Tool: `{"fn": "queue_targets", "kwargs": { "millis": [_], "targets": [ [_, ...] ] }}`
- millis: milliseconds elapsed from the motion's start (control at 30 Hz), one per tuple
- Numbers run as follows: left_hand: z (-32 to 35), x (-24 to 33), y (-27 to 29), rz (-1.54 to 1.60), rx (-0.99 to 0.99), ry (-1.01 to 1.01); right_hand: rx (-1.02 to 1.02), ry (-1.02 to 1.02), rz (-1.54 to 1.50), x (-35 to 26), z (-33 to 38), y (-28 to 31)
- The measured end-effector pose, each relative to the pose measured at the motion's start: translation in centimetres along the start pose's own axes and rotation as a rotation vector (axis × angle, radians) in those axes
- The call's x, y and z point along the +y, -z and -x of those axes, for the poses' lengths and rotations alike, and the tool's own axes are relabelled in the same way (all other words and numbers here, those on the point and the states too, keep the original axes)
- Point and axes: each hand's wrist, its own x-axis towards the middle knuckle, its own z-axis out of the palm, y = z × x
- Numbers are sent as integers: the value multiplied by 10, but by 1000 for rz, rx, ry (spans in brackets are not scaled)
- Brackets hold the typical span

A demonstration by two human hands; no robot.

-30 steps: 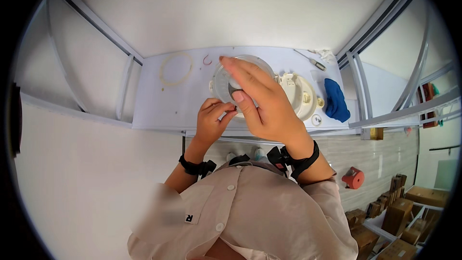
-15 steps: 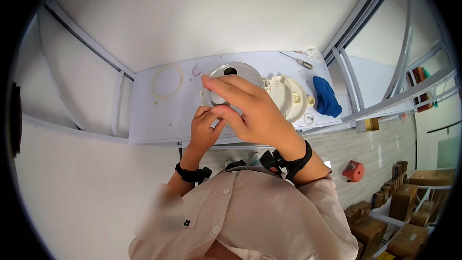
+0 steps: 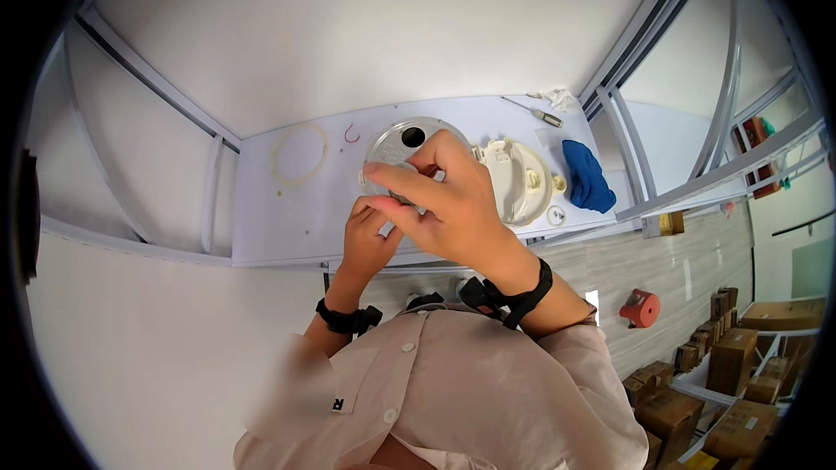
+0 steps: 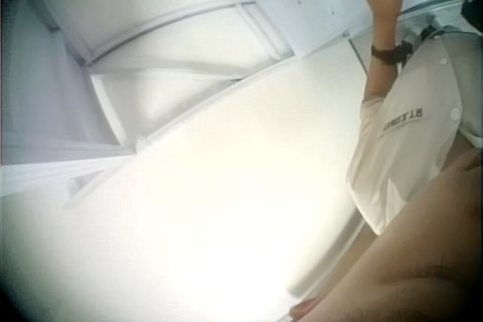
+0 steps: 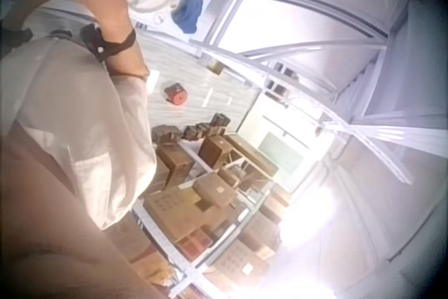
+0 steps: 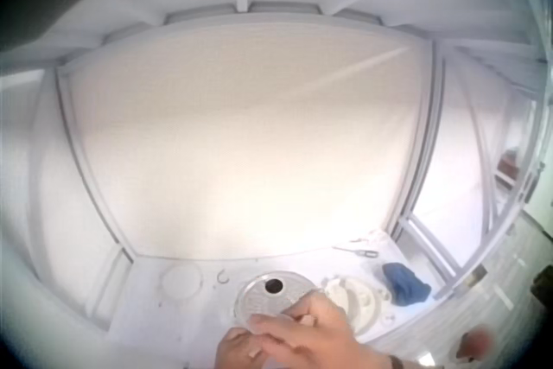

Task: The person uses a screwdriver to fasten screws into a white plastic appliance base, then picks up a separate white plastic cover and aligns it with the base. The person continues to secure the cover using the screwdriver.

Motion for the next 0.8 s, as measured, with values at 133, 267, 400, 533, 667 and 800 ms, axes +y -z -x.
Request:
{"fn": "queue_targets", "kwargs": {
  "millis": [133,267,400,533,667,800],
  "targets": [
    [-3,4,3,11,6,11,172,-6,-76,-4,-10,-12],
    [-3,1,3,22,-44,8,135,-69,-183,-6,-12,-9],
    [-2,2,1,23,-24,4,83,-133,-26,0,-3,5],
    [1,1,-1,10,-9,18,180,-22,-105,-2,-7,-5],
    [1,-1,-1,20,-26,12,123,-6,-186,0,-10,-1],
    [-3,4,0,23,-26,13,45,-51,-106,4,-2,5]
  ]
}}
